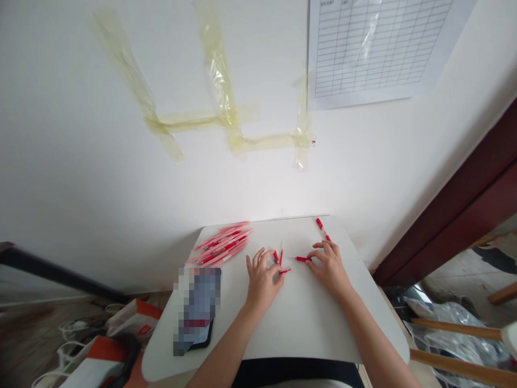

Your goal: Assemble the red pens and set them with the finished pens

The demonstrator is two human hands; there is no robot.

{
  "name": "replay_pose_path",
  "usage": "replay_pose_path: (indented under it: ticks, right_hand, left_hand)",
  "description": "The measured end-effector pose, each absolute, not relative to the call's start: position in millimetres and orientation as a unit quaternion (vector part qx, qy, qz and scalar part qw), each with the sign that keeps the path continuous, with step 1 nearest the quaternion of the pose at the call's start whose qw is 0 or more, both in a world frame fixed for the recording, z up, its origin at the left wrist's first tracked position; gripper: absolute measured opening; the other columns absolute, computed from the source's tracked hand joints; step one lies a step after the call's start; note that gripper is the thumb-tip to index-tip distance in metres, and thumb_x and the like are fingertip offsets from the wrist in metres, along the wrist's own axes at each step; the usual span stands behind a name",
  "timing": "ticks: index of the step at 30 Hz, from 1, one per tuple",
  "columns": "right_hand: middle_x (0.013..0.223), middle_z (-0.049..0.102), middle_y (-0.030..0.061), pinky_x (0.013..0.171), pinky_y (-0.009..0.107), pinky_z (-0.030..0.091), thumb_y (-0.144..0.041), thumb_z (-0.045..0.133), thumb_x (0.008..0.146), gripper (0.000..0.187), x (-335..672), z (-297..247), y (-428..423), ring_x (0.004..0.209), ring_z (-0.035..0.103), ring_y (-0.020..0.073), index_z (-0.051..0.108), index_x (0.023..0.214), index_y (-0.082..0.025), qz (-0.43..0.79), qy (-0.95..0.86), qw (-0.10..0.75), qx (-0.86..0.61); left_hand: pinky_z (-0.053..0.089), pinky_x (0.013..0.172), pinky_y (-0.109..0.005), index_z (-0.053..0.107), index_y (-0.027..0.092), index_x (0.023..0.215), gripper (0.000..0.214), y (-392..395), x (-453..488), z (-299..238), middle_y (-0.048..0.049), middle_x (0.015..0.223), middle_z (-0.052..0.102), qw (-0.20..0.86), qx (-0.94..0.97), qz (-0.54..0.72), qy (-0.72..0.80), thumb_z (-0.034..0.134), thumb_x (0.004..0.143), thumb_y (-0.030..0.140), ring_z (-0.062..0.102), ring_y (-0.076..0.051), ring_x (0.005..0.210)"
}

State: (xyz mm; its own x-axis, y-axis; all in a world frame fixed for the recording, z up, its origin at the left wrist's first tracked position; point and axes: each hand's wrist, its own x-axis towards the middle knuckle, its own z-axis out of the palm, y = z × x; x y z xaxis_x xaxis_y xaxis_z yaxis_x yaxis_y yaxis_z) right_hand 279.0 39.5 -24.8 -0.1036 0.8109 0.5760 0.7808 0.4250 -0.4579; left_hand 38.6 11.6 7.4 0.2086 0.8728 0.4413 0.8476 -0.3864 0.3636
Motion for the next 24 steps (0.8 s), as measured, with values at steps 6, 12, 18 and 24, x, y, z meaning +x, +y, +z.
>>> replay_pose_path:
  ticks: [6, 12, 18, 24]
  right_hand:
    - [0.121, 0.061, 0.0098, 0.102, 0.059, 0.048, -0.042, 0.064, 0.09, 0.018, 279.4, -24.5, 38.4, 0.13, 0.044, 0.0353, 0.073, 0.099, -0.03, 0.035, -0.752, 0.387, -0.532]
    - [0.123, 0.06, 0.0098, 0.105, 0.059, 0.047, -0.041, 0.065, 0.09, 0.02, 276.8, -17.9, 35.2, 0.129, 0.045, 0.034, 0.071, 0.106, -0.031, 0.046, -0.76, 0.386, -0.521]
    - [0.126, 0.059, 0.0086, 0.104, 0.058, 0.049, -0.038, 0.066, 0.091, 0.018, 265.1, -5.0, 29.7, 0.131, 0.044, 0.0334, 0.074, 0.106, -0.035, 0.063, -0.797, 0.365, -0.477]
    - [0.127, 0.059, 0.0077, 0.103, 0.057, 0.05, -0.034, 0.064, 0.092, 0.015, 260.4, -4.6, 29.4, 0.133, 0.043, 0.0328, 0.077, 0.1, -0.037, 0.062, -0.81, 0.362, -0.457]
  left_hand:
    - [0.015, 0.12, -0.074, 0.073, 0.028, 0.086, 0.007, 10.7, 37.7, 8.8, -0.003, 0.132, 0.059, 0.018, 0.779, 0.304, 0.548, 0.07, 0.084, 0.022, 0.042, -0.031, 0.14]
    - [0.015, 0.119, -0.074, 0.074, 0.029, 0.088, 0.008, 10.6, 36.7, 10.2, -0.004, 0.133, 0.059, 0.018, 0.778, 0.304, 0.55, 0.07, 0.084, 0.023, 0.042, -0.031, 0.14]
    - [0.016, 0.12, -0.073, 0.075, 0.03, 0.089, 0.007, 11.1, 36.6, 9.6, -0.0045, 0.133, 0.059, 0.022, 0.778, 0.304, 0.549, 0.07, 0.085, 0.026, 0.042, -0.031, 0.14]
    - [0.015, 0.12, -0.072, 0.076, 0.033, 0.092, 0.009, 11.8, 37.3, 10.1, -0.0031, 0.133, 0.058, 0.031, 0.779, 0.313, 0.542, 0.07, 0.086, 0.029, 0.041, -0.03, 0.14]
